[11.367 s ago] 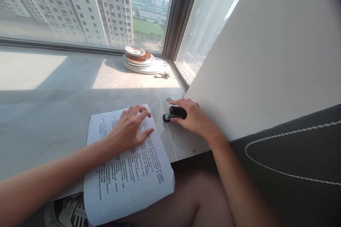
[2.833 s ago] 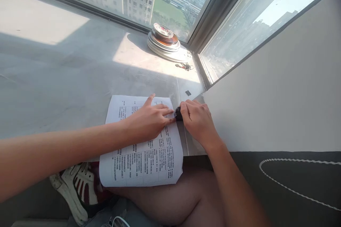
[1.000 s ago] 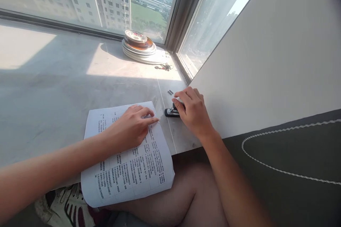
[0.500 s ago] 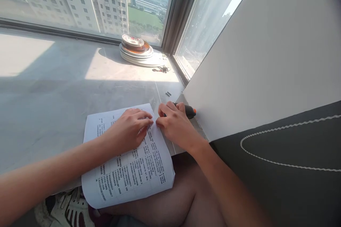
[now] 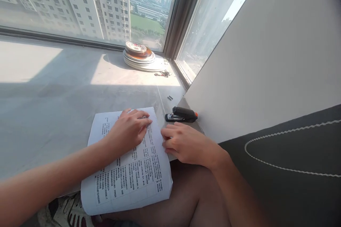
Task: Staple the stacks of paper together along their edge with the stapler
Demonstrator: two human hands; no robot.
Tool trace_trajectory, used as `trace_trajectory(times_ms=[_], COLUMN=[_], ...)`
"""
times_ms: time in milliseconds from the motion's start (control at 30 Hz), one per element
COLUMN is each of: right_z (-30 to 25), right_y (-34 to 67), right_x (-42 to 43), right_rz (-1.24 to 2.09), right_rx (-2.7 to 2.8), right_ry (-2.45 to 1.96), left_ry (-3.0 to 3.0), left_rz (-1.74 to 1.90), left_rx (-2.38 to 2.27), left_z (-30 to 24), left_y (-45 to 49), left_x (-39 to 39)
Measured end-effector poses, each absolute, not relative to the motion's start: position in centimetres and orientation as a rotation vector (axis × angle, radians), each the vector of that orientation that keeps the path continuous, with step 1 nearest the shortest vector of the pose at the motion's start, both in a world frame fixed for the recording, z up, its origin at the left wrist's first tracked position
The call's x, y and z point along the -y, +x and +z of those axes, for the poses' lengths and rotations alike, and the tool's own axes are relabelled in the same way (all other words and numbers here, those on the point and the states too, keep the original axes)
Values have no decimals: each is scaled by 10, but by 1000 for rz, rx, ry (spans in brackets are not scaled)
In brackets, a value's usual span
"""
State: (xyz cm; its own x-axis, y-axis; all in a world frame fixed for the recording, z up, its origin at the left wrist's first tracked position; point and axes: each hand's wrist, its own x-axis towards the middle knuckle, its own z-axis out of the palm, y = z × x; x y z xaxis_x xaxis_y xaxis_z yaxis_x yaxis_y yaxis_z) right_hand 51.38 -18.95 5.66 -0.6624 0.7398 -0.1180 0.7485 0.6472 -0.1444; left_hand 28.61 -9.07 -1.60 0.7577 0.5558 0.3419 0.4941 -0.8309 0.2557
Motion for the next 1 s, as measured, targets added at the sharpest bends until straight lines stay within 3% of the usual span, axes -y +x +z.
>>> trace_trajectory(times_ms=[300, 567, 767, 1000], right_z=[62, 47, 36, 30], right_y=[549, 547, 548, 530], right_x=[192, 170, 158, 146], right_rz=[-544, 112, -448, -403], right_rx=[-2760, -2788, -2633, -2759], right_ry=[1317, 2455, 2391, 2268], left_ry=[2810, 2800, 2766, 2751], left_rz=[674, 508, 556, 552], left_rx=[-986, -989, -977, -998], left_z=[-20, -24, -19, -16], left_y=[280, 289, 292, 295], left_x=[83, 90, 105, 118])
